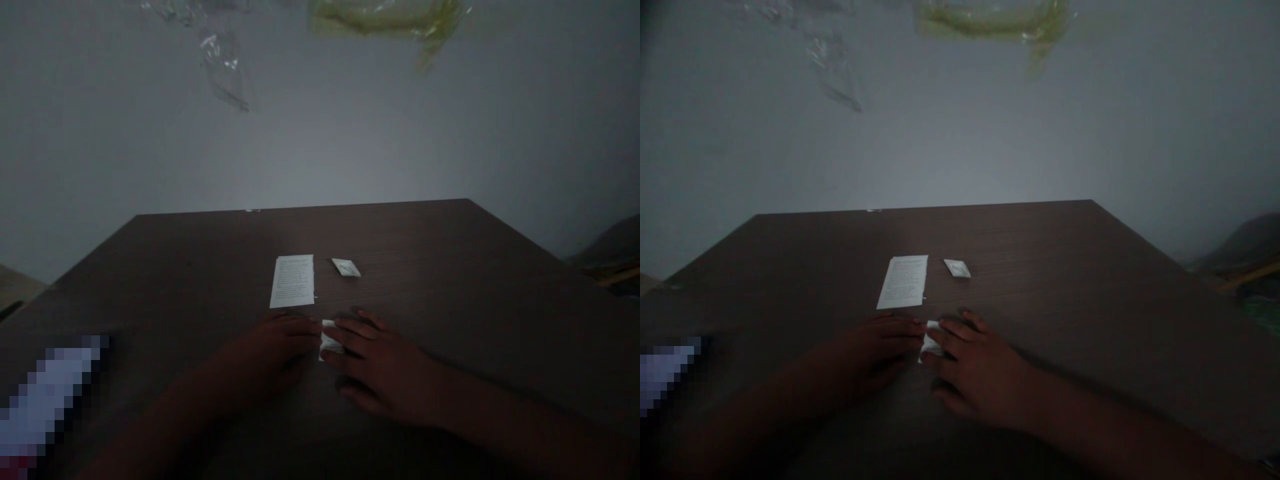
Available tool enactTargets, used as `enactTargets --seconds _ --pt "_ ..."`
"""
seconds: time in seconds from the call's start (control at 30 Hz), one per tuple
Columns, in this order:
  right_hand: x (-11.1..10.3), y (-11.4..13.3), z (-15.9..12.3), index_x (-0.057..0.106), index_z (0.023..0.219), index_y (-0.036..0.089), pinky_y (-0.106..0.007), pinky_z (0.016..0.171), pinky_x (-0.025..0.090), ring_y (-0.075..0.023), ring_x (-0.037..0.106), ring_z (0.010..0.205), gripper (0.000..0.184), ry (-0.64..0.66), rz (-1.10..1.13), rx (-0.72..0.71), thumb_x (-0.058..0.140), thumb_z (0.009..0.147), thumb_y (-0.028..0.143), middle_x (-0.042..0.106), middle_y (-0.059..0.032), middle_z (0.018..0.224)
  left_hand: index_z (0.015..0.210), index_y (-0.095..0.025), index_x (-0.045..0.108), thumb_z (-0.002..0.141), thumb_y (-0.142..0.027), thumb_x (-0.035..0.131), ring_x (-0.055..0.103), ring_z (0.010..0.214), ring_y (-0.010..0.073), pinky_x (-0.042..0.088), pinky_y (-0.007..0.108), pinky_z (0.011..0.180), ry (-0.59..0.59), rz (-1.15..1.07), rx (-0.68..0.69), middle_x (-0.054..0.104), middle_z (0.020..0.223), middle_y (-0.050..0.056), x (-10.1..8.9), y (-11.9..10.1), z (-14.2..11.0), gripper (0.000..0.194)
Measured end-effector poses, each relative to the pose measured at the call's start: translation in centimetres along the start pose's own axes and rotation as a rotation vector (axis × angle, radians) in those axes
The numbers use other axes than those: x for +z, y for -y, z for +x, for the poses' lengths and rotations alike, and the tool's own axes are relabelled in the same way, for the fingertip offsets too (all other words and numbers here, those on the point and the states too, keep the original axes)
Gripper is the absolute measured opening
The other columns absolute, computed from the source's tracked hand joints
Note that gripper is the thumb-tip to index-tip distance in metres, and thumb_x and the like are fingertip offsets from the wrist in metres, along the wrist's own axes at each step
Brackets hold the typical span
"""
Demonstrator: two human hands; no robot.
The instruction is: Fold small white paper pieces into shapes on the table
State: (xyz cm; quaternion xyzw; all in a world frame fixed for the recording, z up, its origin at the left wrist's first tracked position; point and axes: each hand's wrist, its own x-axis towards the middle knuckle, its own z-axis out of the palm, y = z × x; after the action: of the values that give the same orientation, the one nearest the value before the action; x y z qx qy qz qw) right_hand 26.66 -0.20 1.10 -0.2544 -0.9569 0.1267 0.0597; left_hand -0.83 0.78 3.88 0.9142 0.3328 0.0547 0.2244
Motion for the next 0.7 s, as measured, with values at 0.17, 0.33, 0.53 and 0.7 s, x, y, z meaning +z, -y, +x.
enactTargets --seconds 0.17,0.33,0.53,0.7 --pt "0.05 0.05 -0.05 0.059 0.156 0.022 -0.067 0.131 0.030 -0.0384 0.042 0.159 0.050 -0.019 -0.015 0.010 0.062 0.110 0.041 0.050 -0.0168 0.169 0.131 -0.029 0.074 0.103 -0.010 0.058 0.064 0.140 0.0240 0.042 0.045 0.127 -0.016 -0.002 -0.011 0.072 0.148 0.001 -0.07 -0.16 -0.12 0.037" --pt "-0.01 0.07 -0.02 0.058 0.157 0.021 -0.067 0.130 0.033 -0.0406 0.041 0.159 0.052 -0.014 -0.013 0.010 0.064 0.108 0.039 0.049 -0.0165 0.170 0.132 -0.031 0.074 0.100 -0.008 0.059 0.065 0.137 0.0226 0.043 0.043 0.127 -0.019 -0.008 -0.016 0.072 0.147 -0.001 -0.14 -0.26 -0.17 0.041" --pt "-0.06 0.12 -0.06 0.060 0.156 0.022 -0.065 0.130 0.034 -0.0401 0.041 0.159 0.053 -0.020 0.021 0.029 0.066 0.106 0.038 0.049 -0.0165 0.170 0.128 -0.029 0.075 0.101 -0.007 0.061 0.066 0.137 0.0220 0.044 0.043 0.127 -0.030 -0.018 -0.005 0.073 0.145 0.000 -0.25 -0.33 -0.16 0.037" --pt "0.03 0.04 -0.08 0.059 0.157 0.022 -0.065 0.130 0.034 -0.0403 0.040 0.160 0.054 -0.008 0.018 0.022 0.066 0.107 0.040 0.049 -0.0152 0.171 0.130 -0.031 0.075 0.101 -0.008 0.063 0.066 0.137 0.0224 0.044 0.043 0.127 -0.023 -0.013 0.007 0.074 0.144 0.000 0.04 0.10 -0.11 0.038"
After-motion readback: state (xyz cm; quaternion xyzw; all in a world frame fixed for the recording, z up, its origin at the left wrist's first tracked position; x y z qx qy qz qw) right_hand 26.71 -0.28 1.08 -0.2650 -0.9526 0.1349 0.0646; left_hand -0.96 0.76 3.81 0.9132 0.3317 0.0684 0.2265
